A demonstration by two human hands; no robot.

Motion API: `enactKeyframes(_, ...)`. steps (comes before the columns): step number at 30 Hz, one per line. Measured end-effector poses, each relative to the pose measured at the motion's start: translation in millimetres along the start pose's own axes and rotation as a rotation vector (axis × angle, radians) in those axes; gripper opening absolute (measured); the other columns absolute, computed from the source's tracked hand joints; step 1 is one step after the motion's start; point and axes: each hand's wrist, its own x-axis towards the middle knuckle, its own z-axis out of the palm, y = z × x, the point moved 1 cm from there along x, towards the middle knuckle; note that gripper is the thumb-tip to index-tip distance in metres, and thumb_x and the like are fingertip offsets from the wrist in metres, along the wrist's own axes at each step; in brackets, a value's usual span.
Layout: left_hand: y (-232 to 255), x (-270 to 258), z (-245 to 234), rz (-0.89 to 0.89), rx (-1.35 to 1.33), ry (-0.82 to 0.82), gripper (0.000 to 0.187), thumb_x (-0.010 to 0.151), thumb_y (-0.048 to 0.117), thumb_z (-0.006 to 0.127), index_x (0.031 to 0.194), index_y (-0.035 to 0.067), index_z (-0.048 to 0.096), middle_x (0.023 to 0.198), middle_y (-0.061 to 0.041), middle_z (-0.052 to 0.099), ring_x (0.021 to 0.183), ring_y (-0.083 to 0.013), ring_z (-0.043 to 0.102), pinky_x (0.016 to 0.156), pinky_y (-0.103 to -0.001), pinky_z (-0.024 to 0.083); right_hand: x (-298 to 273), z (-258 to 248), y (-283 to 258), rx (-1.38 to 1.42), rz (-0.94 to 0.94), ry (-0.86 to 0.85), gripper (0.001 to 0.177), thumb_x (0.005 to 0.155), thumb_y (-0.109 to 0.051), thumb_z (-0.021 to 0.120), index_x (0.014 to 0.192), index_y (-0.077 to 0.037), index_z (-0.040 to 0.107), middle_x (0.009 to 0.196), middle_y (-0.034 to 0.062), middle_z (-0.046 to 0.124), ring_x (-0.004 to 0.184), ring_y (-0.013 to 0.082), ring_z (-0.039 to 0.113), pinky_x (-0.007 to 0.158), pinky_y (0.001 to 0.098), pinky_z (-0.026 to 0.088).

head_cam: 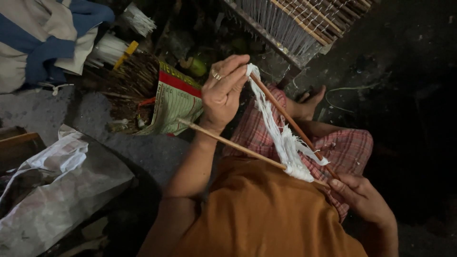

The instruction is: Tying cotton wicks onto a wooden rod and trimming them with scissors in a workshop.

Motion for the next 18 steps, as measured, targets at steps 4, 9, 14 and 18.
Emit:
enactKeyframes(4,-1.7,7.3,-16.1,-0.100,-0.242,-0.180,0.022,0.112,0.009,0.055,0.130,-0.001,0.062,0.143,-0.020,0.059,0.140,-0.0383,0.057,0.124,-0.052,0.053,-3.0,2.6,-13.2,0.079,0.036,0.022,0.030,0.096,-0.013,0.066,0.072,0.003,0.075,0.072,0.0066,0.070,0.068,0.0159,0.065,0.061,0.0305,0.049)
enactKeyframes(9,2.5,31.6,-29.6,-0.204,-0.318,-0.264,0.009,0.101,-0.001,0.065,0.105,-0.008,0.070,0.124,-0.024,0.067,0.121,-0.0386,0.067,0.105,-0.045,0.062,1.2,-8.8,4.2,-0.021,0.028,-0.042,0.031,0.098,-0.015,0.065,0.076,0.003,0.078,0.074,0.0037,0.070,0.070,0.0133,0.064,0.061,0.0289,0.049)
enactKeyframes(14,-20.2,33.8,-26.9,-0.456,-0.545,-0.373,0.004,0.090,-0.006,0.076,0.092,-0.002,0.074,0.113,-0.018,0.074,0.108,-0.0313,0.075,0.094,-0.037,0.069,7.5,-14.3,12.7,-0.017,0.000,-0.069,0.034,0.098,-0.015,0.065,0.069,0.001,0.074,0.070,0.0028,0.065,0.066,0.0117,0.058,0.060,0.0270,0.045)
enactKeyframes(18,-32.7,27.1,-16.4,-0.584,-0.888,-0.409,0.010,0.089,-0.002,0.076,0.098,0.002,0.075,0.114,-0.020,0.073,0.107,-0.0332,0.075,0.097,-0.042,0.068,10.2,-15.6,18.1,0.012,0.048,-0.077,0.034,0.099,-0.015,0.065,0.072,0.003,0.076,0.070,0.0032,0.063,0.064,0.0128,0.058,0.056,0.0273,0.043)
